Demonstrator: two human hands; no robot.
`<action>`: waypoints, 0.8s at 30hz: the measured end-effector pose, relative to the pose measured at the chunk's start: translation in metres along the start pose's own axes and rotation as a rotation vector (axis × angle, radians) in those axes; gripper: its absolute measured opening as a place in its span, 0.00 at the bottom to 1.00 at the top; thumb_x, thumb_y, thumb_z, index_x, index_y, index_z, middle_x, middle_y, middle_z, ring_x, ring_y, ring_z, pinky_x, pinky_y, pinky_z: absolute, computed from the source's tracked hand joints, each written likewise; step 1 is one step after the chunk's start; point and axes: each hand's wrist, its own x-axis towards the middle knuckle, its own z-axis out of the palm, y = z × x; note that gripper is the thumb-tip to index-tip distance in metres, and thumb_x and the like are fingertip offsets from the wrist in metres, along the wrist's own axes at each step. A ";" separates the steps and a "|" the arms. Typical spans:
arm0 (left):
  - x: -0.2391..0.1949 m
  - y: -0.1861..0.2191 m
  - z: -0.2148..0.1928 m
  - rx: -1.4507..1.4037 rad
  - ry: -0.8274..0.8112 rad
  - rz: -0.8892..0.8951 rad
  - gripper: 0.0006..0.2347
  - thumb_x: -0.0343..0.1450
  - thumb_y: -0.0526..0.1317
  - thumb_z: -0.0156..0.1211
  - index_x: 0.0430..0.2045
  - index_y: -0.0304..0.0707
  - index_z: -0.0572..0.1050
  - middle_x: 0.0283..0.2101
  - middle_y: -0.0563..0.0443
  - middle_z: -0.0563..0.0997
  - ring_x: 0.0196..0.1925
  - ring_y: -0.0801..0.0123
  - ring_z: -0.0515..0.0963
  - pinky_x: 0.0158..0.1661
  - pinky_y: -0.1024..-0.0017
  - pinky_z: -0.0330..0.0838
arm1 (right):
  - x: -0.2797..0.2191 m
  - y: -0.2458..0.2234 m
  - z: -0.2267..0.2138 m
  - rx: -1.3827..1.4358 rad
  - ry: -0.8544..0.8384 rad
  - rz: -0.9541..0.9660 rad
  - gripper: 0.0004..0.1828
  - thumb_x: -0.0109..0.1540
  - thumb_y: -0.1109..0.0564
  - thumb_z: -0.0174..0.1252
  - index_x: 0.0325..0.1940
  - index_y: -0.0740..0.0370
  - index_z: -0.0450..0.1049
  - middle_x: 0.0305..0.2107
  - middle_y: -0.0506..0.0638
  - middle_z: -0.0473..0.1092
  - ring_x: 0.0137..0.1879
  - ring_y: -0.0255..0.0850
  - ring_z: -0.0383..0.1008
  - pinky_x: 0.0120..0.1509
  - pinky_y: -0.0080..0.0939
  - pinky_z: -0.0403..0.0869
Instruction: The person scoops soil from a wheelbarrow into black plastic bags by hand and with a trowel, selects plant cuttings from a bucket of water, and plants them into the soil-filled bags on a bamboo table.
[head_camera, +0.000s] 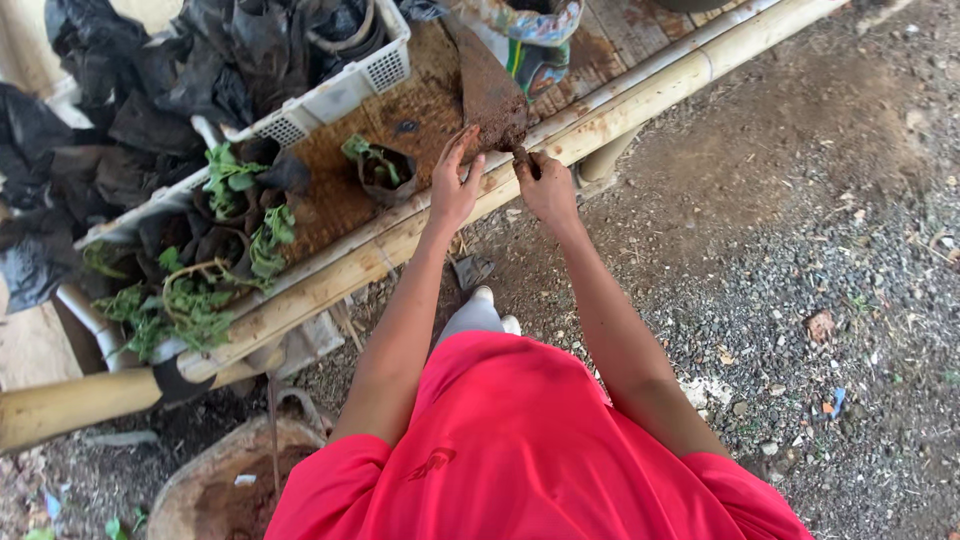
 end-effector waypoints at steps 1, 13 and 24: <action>0.006 -0.002 0.002 0.052 0.010 0.049 0.20 0.77 0.44 0.58 0.66 0.49 0.70 0.69 0.52 0.71 0.69 0.61 0.73 0.58 0.67 0.72 | 0.005 0.001 -0.002 0.014 -0.002 0.042 0.21 0.64 0.50 0.57 0.53 0.69 0.77 0.38 0.68 0.78 0.45 0.59 0.81 0.51 0.52 0.76; 0.101 0.008 0.046 0.336 -0.286 0.105 0.23 0.77 0.51 0.54 0.67 0.48 0.66 0.73 0.51 0.63 0.66 0.56 0.73 0.60 0.59 0.71 | 0.054 0.018 -0.036 0.068 0.142 0.279 0.23 0.67 0.51 0.52 0.60 0.71 0.74 0.32 0.62 0.78 0.33 0.45 0.80 0.40 0.48 0.77; 0.150 0.078 0.196 0.447 -0.540 0.539 0.25 0.72 0.47 0.62 0.67 0.53 0.70 0.71 0.55 0.64 0.70 0.55 0.70 0.63 0.60 0.71 | 0.040 0.090 -0.160 0.161 0.440 0.442 0.20 0.68 0.50 0.55 0.52 0.70 0.78 0.23 0.55 0.75 0.26 0.39 0.77 0.33 0.43 0.72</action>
